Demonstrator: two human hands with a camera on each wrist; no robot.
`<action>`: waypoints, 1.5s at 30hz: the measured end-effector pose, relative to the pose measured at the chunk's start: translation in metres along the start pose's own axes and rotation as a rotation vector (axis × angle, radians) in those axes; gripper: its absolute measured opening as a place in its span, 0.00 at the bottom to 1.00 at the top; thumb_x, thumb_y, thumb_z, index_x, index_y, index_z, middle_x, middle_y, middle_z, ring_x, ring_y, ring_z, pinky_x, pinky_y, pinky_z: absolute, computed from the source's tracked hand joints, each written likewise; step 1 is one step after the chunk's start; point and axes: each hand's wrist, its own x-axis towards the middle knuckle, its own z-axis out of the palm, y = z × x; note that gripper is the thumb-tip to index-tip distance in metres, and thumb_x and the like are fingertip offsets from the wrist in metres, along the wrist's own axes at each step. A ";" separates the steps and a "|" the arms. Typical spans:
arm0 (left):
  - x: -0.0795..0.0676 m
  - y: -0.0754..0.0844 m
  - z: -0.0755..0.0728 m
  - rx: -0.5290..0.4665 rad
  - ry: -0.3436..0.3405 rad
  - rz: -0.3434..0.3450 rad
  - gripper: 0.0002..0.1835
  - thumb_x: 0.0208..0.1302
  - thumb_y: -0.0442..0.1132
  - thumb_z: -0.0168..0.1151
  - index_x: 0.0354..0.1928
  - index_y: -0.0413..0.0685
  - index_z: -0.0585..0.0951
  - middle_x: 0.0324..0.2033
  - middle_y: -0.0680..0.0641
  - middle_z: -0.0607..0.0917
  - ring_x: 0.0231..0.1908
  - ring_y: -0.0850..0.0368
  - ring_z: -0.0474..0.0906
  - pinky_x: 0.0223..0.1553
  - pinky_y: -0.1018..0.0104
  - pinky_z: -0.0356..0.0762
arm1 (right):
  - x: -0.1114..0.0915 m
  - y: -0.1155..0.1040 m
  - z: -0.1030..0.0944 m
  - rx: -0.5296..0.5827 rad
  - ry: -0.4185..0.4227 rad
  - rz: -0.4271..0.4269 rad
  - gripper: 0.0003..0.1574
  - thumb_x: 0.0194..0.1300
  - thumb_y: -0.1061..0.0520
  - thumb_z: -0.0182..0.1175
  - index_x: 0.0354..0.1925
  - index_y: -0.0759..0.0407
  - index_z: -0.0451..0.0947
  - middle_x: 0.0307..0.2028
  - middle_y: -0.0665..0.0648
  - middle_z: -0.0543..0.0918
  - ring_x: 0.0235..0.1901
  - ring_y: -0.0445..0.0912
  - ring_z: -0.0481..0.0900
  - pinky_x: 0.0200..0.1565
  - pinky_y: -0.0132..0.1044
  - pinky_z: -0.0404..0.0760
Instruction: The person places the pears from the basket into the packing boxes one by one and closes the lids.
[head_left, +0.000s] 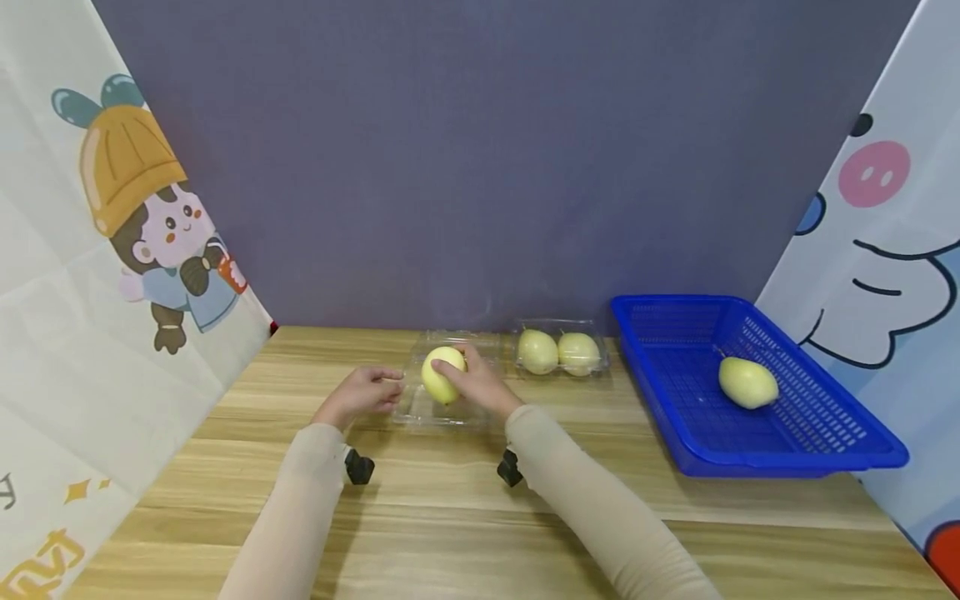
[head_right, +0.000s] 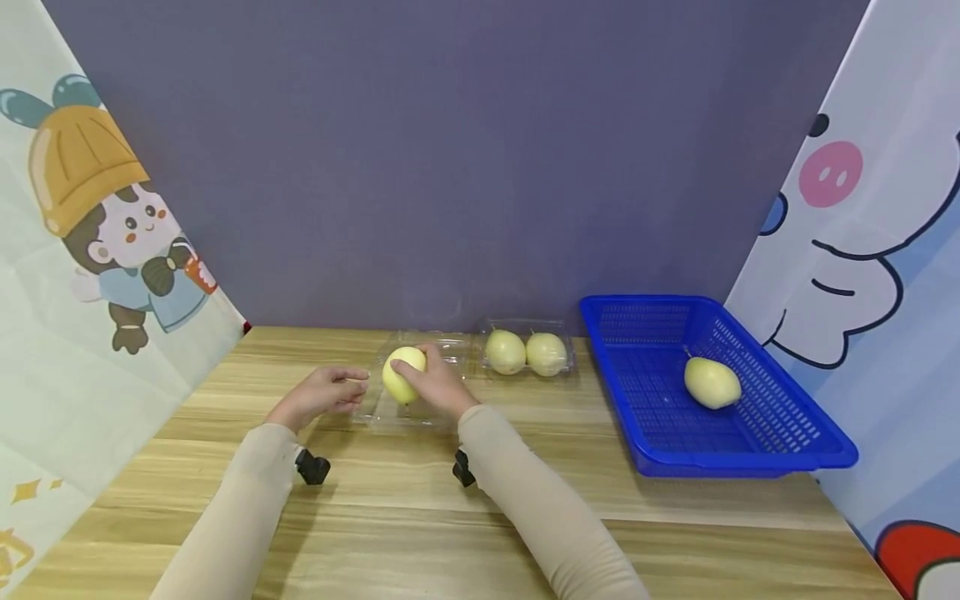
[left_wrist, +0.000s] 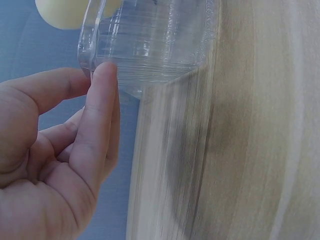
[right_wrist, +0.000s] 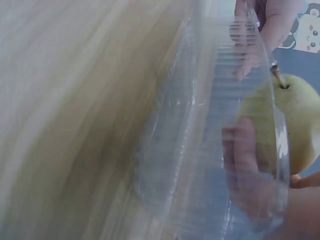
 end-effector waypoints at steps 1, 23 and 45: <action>0.000 0.000 0.000 -0.002 0.003 -0.002 0.25 0.73 0.34 0.57 0.66 0.25 0.69 0.48 0.30 0.81 0.47 0.45 0.81 0.46 0.65 0.85 | 0.001 0.001 0.002 0.004 0.014 0.008 0.45 0.69 0.33 0.58 0.71 0.57 0.60 0.53 0.62 0.77 0.46 0.52 0.80 0.44 0.50 0.85; -0.002 -0.001 0.002 -0.024 -0.003 0.015 0.24 0.73 0.33 0.56 0.64 0.23 0.69 0.50 0.28 0.80 0.48 0.42 0.81 0.48 0.63 0.84 | 0.005 0.017 0.025 -0.078 0.093 0.033 0.48 0.62 0.33 0.66 0.67 0.59 0.63 0.49 0.61 0.79 0.41 0.50 0.80 0.37 0.40 0.83; -0.003 0.001 0.001 -0.027 0.005 0.009 0.25 0.74 0.35 0.57 0.65 0.24 0.68 0.43 0.36 0.82 0.42 0.48 0.82 0.44 0.67 0.85 | 0.002 0.016 0.026 -0.126 0.068 0.037 0.42 0.67 0.37 0.64 0.65 0.63 0.66 0.50 0.63 0.80 0.42 0.51 0.82 0.40 0.40 0.85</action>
